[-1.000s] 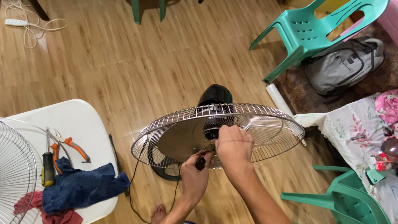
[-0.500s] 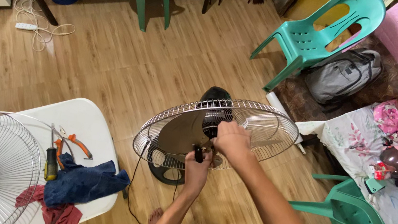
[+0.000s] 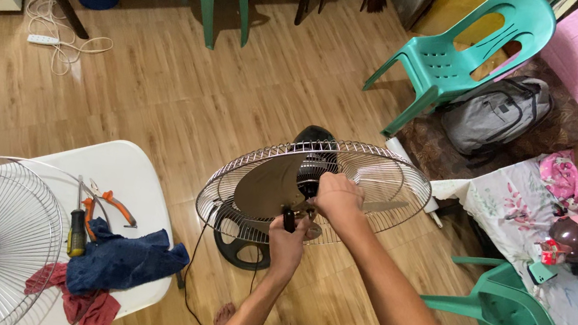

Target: The person assembles a pedestal fan by attaching the fan blades to the motor hub and securing them with a screwdriver. They then attach the front wire cage to complete the assembly.

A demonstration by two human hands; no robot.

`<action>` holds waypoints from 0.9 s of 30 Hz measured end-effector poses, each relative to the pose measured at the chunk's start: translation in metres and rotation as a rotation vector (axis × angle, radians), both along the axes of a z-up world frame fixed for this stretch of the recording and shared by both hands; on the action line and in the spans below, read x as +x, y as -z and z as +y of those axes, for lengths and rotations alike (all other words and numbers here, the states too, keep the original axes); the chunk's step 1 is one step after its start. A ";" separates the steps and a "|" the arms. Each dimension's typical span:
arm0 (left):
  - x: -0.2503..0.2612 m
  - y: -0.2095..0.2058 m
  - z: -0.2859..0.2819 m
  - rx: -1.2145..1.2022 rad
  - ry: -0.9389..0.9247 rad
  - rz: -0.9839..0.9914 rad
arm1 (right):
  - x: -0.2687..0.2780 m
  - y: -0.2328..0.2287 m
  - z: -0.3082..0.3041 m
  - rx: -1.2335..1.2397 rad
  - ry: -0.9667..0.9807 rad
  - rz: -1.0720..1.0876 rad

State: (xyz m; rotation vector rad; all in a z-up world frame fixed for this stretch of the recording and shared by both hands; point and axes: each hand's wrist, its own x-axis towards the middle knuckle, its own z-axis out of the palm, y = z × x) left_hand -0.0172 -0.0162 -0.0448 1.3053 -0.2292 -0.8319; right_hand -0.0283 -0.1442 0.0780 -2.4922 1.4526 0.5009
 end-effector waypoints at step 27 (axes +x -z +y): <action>0.000 -0.151 0.069 -0.104 0.054 -0.628 | -0.100 -0.059 0.077 0.594 0.263 -1.079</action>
